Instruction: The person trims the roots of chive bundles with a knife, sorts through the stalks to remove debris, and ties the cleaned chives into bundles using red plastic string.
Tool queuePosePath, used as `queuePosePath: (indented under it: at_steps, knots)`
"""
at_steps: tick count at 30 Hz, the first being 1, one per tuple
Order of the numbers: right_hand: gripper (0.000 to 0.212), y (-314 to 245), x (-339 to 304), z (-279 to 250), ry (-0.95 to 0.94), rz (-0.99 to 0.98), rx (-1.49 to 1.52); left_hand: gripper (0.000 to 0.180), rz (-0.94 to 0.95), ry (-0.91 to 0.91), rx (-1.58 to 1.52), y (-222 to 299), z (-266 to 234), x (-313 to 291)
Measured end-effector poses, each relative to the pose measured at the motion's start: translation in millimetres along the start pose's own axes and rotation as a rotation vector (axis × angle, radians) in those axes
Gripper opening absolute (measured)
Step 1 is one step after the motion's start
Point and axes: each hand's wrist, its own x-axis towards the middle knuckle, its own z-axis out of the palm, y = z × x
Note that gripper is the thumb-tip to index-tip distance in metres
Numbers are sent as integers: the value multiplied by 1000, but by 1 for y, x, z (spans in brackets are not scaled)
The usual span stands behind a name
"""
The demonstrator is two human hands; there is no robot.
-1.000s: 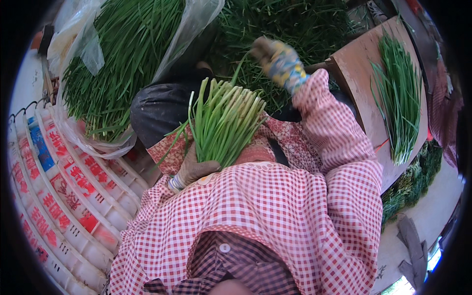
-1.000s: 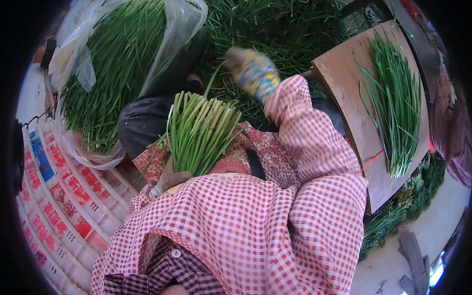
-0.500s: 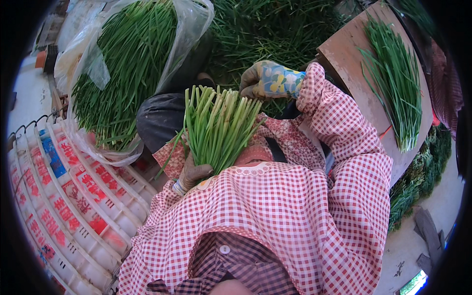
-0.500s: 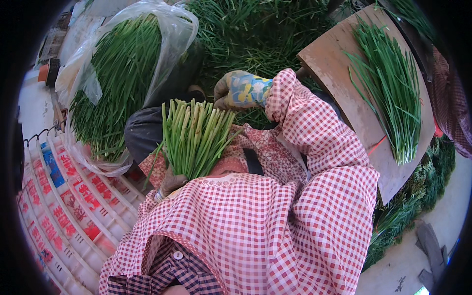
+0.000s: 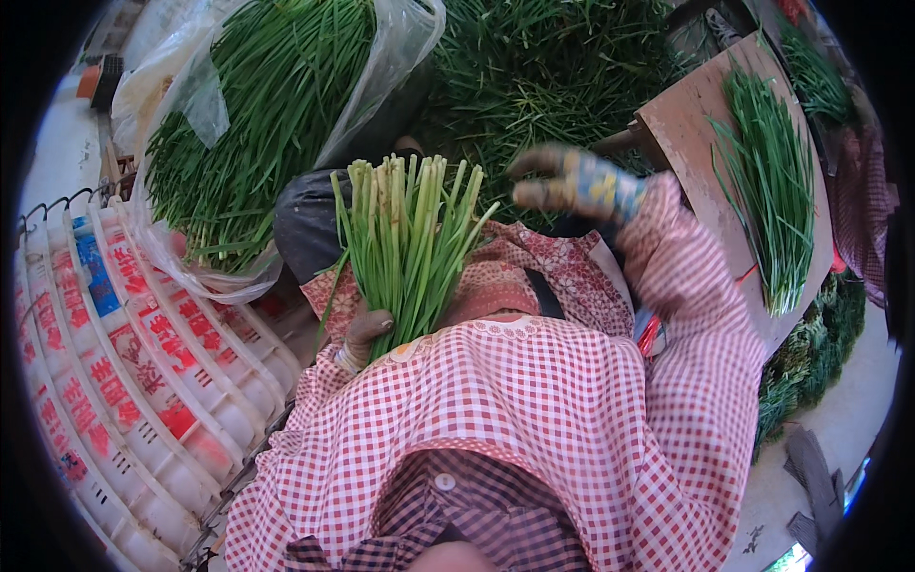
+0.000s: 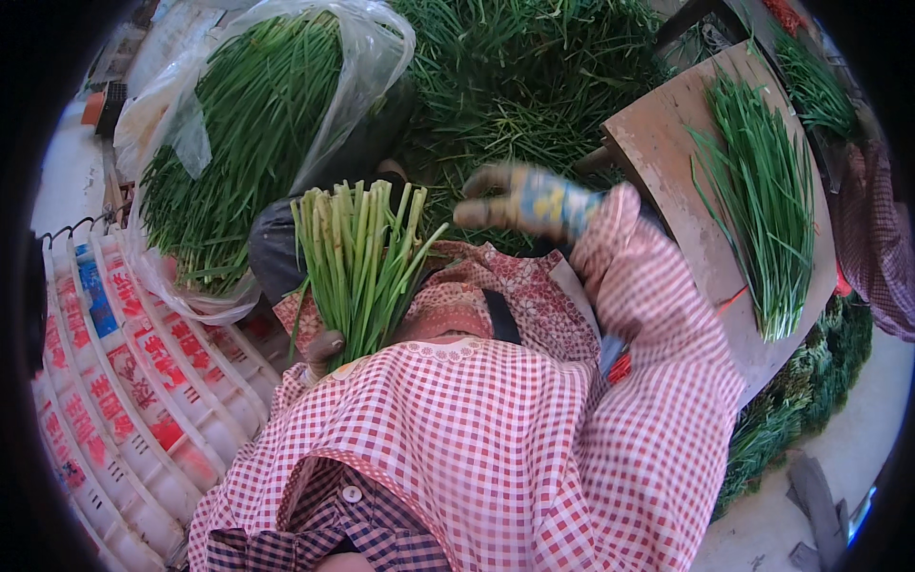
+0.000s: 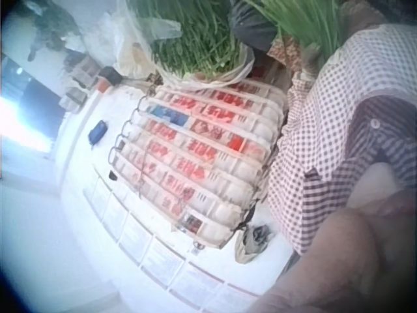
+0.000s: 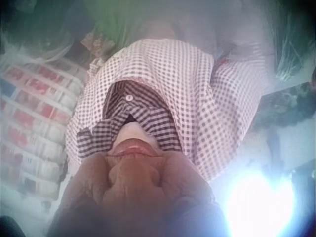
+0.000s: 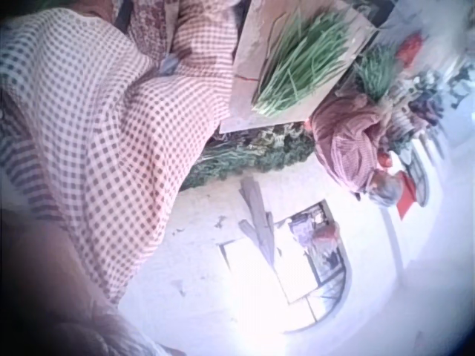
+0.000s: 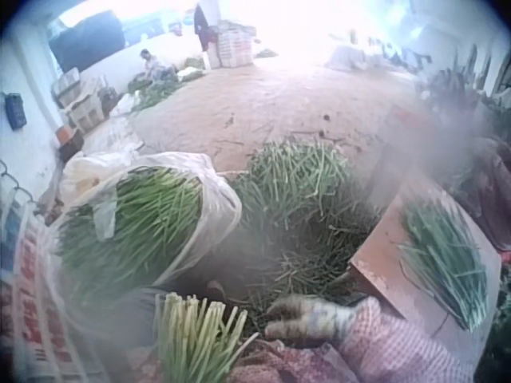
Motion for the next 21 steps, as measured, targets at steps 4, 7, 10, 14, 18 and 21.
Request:
queuePosePath:
  at_steps: [4, 7, 10, 14, 18, 21]
  knots:
    - [85, 19, -14, 82, -73, -138, 893, 81, -98, -83, 2, 5, 0, 13]
    - [83, 13, 10, 97, 448, -268, 838, 81, -60, -26, 79, 5, 2, 11]
    - [60, -18, 0, 46, 562, -366, 199, 81, -33, -31, 21, 4, 2, 7]
    - [60, -58, 0, 37, 247, -240, -488, 81, -35, -61, -12, 2, 10, 9]
    - [61, -47, 24, 30, -79, -331, -29, 79, -78, -76, 88, 8, 10, 12]
    - [51, -43, 33, 33, -86, -202, -184, 78, -40, -50, 229, 6, -9, 12]
